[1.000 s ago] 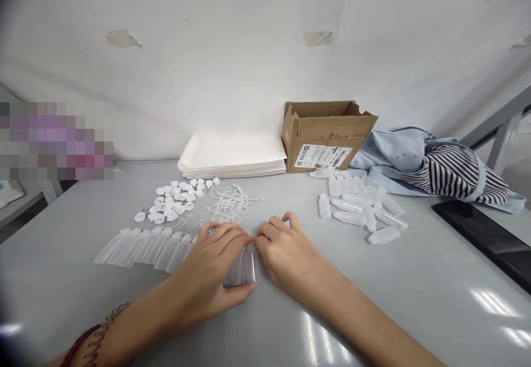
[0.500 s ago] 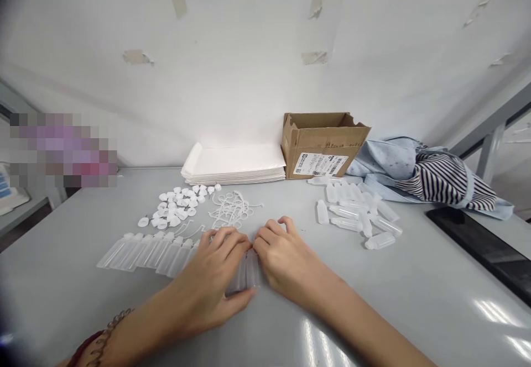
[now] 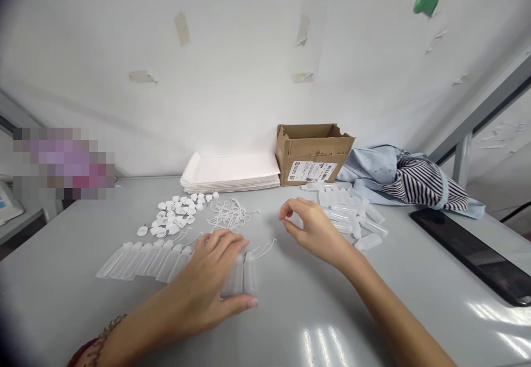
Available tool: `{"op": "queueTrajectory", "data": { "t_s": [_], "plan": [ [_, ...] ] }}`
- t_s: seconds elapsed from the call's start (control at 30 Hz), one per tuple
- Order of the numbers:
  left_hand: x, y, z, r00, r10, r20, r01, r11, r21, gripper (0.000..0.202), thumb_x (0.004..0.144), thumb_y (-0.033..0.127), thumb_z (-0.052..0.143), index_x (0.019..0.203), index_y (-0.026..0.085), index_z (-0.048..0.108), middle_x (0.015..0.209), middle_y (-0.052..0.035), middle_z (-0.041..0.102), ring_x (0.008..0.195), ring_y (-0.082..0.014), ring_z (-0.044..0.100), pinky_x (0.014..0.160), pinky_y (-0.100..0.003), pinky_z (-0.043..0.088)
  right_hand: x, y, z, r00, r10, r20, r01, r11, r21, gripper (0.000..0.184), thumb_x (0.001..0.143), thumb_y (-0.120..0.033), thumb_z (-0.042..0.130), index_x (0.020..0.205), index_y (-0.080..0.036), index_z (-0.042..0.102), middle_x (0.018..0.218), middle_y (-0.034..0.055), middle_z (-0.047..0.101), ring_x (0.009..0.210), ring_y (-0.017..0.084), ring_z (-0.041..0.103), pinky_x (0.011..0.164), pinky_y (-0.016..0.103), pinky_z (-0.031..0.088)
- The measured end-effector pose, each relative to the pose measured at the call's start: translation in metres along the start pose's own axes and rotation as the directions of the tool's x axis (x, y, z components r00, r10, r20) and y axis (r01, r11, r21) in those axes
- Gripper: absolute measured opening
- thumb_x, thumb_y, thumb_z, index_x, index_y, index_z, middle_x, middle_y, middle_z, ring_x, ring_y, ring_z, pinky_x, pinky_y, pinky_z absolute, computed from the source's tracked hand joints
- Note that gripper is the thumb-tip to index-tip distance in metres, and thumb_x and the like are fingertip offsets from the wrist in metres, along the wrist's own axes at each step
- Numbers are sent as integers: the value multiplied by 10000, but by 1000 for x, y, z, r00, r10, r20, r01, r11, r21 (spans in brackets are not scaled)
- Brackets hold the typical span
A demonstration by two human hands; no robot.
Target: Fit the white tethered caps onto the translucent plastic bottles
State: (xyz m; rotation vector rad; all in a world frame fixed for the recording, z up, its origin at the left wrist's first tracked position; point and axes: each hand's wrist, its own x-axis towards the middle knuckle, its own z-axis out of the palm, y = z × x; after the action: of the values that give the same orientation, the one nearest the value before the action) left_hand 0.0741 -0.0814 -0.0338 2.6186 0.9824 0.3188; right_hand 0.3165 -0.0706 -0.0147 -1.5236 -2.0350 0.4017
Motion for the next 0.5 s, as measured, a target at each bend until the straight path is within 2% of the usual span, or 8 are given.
{"op": "queueTrajectory", "data": {
  "t_s": [0.13, 0.27, 0.33, 0.4, 0.5],
  "plan": [
    [1, -19, -22, 979, -190, -73, 177, 972, -153, 460, 900, 538, 401, 1176, 193, 532, 1192, -99, 569, 1155, -285, 457, 962, -476, 389, 2, 28, -13, 994, 23, -104, -38, 989, -145, 86, 803, -217, 496, 774, -208, 577, 782, 42, 645, 757, 207, 607, 666, 319, 449],
    [5, -45, -43, 924, -363, -123, 329, 916, -229, 369, 910, 475, 375, 1046, 227, 612, 1126, -58, 626, 1075, -265, 533, 868, -417, 462, 4, 53, -20, 987, 80, -138, -121, 938, -324, 122, 826, -204, 462, 834, -192, 583, 850, 81, 663, 833, 238, 613, 735, 354, 446],
    [9, -57, -50, 911, -392, -128, 360, 908, -214, 349, 909, 431, 372, 986, 218, 636, 1079, -52, 657, 1016, -255, 571, 784, -361, 487, 8, 60, -17, 986, 98, -136, -146, 900, -412, 165, 838, -189, 437, 892, -171, 591, 930, 118, 669, 931, 277, 598, 791, 399, 424],
    [15, -68, -56, 920, -366, -137, 349, 928, -133, 322, 902, 372, 377, 933, 204, 650, 1015, -48, 688, 959, -242, 603, 767, -333, 482, 15, 62, -13, 989, 101, -106, -138, 887, -441, 217, 840, -167, 424, 968, -165, 600, 1048, 139, 658, 1030, 306, 564, 831, 434, 397],
    [26, -80, -60, 945, -303, -124, 303, 953, -12, 262, 872, 291, 418, 912, 199, 661, 992, -48, 700, 967, -241, 605, 806, -332, 464, 33, 61, -12, 996, 90, 21, -72, 893, -445, 277, 824, -134, 453, 1038, -199, 617, 1144, 102, 648, 1097, 293, 546, 861, 419, 384]
  ]
}}
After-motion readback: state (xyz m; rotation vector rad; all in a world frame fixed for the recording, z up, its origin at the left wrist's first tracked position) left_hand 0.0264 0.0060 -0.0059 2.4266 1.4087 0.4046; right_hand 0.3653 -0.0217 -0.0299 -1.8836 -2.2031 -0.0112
